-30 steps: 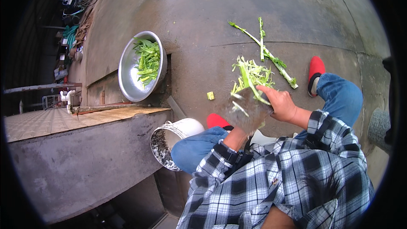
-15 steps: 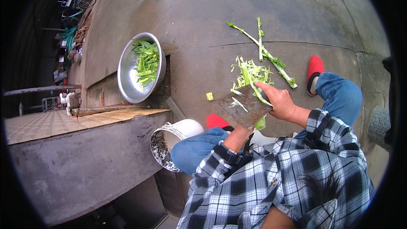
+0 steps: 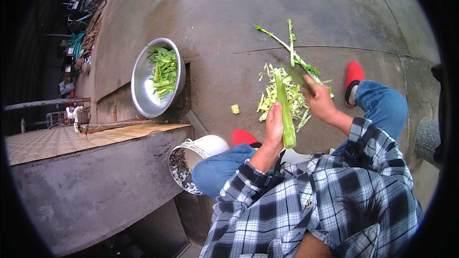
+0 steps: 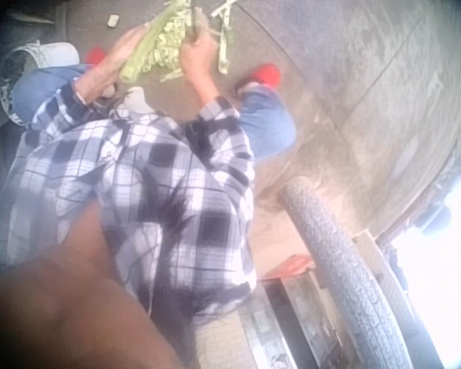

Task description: The person sits on the ground and uses a large knife to slice green vegetable stalks into thin strips. The sliced pieces accumulate on the ground beside a metal bowl containing additional stalks.

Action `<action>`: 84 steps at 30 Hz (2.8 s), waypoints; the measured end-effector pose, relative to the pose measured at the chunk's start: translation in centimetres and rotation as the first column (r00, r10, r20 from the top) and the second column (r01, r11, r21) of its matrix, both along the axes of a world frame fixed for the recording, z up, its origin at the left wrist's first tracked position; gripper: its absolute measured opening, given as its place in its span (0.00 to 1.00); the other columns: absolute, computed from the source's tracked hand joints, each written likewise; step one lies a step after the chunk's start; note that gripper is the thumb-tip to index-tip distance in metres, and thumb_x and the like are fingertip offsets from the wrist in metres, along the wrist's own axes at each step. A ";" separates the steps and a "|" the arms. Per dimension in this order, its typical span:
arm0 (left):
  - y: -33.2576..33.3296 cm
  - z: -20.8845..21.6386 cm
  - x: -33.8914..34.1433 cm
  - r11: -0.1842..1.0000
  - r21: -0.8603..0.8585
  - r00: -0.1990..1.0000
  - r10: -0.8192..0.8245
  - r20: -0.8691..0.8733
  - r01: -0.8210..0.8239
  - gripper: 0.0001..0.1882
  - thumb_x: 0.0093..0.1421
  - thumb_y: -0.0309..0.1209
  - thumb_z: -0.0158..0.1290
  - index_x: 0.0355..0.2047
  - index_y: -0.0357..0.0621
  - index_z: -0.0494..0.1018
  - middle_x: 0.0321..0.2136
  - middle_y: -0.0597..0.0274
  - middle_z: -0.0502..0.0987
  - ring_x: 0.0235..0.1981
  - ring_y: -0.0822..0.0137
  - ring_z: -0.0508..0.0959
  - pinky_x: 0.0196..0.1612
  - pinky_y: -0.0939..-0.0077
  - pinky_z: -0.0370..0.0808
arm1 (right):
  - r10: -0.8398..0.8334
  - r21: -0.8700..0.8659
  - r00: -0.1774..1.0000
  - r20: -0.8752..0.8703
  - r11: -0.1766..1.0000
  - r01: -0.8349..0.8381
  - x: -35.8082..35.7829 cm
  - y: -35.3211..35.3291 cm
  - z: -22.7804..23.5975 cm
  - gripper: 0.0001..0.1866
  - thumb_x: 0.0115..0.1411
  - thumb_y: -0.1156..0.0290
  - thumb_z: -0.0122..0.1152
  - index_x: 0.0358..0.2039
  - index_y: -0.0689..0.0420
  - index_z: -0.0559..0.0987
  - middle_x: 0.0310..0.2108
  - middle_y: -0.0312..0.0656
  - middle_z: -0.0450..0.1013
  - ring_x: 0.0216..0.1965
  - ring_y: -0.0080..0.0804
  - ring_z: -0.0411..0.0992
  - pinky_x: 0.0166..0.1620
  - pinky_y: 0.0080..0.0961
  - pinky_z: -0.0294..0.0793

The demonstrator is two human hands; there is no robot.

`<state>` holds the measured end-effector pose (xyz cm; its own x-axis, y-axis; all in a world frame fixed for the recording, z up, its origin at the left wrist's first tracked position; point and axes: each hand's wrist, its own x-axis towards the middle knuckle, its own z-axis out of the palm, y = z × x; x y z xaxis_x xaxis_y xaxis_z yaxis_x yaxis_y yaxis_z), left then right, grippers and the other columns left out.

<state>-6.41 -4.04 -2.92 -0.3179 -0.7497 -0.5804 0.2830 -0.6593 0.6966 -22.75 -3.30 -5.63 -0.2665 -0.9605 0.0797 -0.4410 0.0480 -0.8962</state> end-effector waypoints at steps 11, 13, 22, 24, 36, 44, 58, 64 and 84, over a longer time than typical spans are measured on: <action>-1.9 0.2 1.4 0.995 0.011 0.989 0.103 -0.103 -0.102 0.20 0.66 0.47 0.35 0.39 0.43 0.65 0.26 0.63 0.69 0.18 0.72 0.69 0.21 0.78 0.71 | -0.354 0.658 0.708 0.611 0.724 -0.206 -0.6 0.1 0.2 0.04 0.56 0.75 0.54 0.29 0.59 0.69 0.13 0.32 0.59 0.09 0.21 0.58 0.12 0.23 0.59; -2.5 0.2 1.8 0.993 0.043 0.970 0.118 -0.211 -0.112 0.19 0.67 0.46 0.34 0.43 0.44 0.64 0.28 0.63 0.69 0.19 0.72 0.69 0.22 0.78 0.71 | -0.275 0.589 0.753 0.597 0.787 -0.180 0.1 0.6 0.9 0.05 0.56 0.75 0.54 0.33 0.59 0.69 0.14 0.33 0.59 0.08 0.20 0.56 0.11 0.23 0.57; -3.4 0.0 1.8 0.943 -0.158 0.956 0.290 -0.048 -0.294 0.20 0.65 0.52 0.35 0.41 0.49 0.62 0.28 0.65 0.68 0.22 0.73 0.69 0.24 0.77 0.72 | 0.088 0.244 0.860 0.502 0.940 -0.239 1.6 1.8 3.0 0.31 0.50 0.72 0.66 0.54 0.60 0.64 0.42 0.37 0.71 0.41 0.22 0.67 0.44 0.22 0.68; -3.3 -0.1 1.5 0.908 -0.231 0.931 0.364 0.021 -0.350 0.19 0.65 0.51 0.35 0.40 0.49 0.60 0.29 0.65 0.66 0.23 0.72 0.70 0.25 0.77 0.72 | 0.130 0.210 0.839 0.528 0.937 -0.277 2.0 1.9 3.6 0.36 0.48 0.71 0.69 0.55 0.60 0.62 0.44 0.36 0.70 0.41 0.19 0.67 0.44 0.19 0.67; -3.4 0.1 1.2 0.834 -0.297 0.870 0.493 0.021 -0.466 0.18 0.66 0.49 0.36 0.36 0.47 0.59 0.27 0.65 0.64 0.22 0.71 0.69 0.26 0.76 0.71 | 0.099 0.147 0.946 0.308 0.978 -0.150 3.1 2.1 3.5 0.40 0.43 0.73 0.69 0.55 0.56 0.59 0.15 0.31 0.60 0.19 0.16 0.56 0.23 0.18 0.59; -3.4 0.3 0.8 0.852 -0.258 0.876 0.481 0.041 -0.456 0.18 0.65 0.50 0.37 0.34 0.47 0.58 0.26 0.65 0.63 0.21 0.72 0.69 0.23 0.74 0.72 | 0.192 0.061 0.850 0.490 0.966 -0.253 3.0 2.4 4.0 0.40 0.46 0.74 0.69 0.58 0.59 0.58 0.28 0.28 0.67 0.23 0.12 0.56 0.25 0.12 0.58; -3.4 0.3 1.5 0.900 -0.162 0.914 0.406 -0.027 -0.405 0.21 0.64 0.52 0.40 0.43 0.46 0.61 0.30 0.63 0.66 0.25 0.69 0.71 0.27 0.71 0.74 | 0.028 0.187 0.953 0.301 0.978 -0.088 2.0 1.6 2.1 0.39 0.45 0.79 0.62 0.58 0.56 0.59 0.15 0.30 0.58 0.19 0.16 0.56 0.23 0.17 0.59; -4.1 -0.5 2.0 0.895 -0.109 0.900 0.436 0.022 -0.432 0.23 0.65 0.51 0.36 0.42 0.43 0.63 0.32 0.58 0.72 0.26 0.66 0.74 0.29 0.72 0.75 | 0.170 0.093 0.958 0.229 0.976 -0.195 1.8 2.4 3.1 0.32 0.44 0.80 0.59 0.52 0.56 0.64 0.16 0.35 0.62 0.17 0.21 0.60 0.22 0.20 0.60; -5.7 -1.8 3.7 0.796 -0.399 0.846 0.527 0.085 -0.456 0.23 0.67 0.50 0.27 0.37 0.43 0.61 0.27 0.58 0.71 0.20 0.65 0.73 0.23 0.71 0.74 | 0.456 -0.214 0.824 -0.337 0.815 -0.538 1.4 3.2 4.1 0.29 0.38 0.71 0.65 0.45 0.52 0.70 0.23 0.40 0.68 0.23 0.40 0.71 0.25 0.32 0.70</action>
<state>-2.70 -9.72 -4.75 0.2339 -0.9375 -0.2577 0.3462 -0.1673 0.9231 -21.33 -0.07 -1.53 0.3118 -0.8758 0.3686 -0.5481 -0.4826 -0.6831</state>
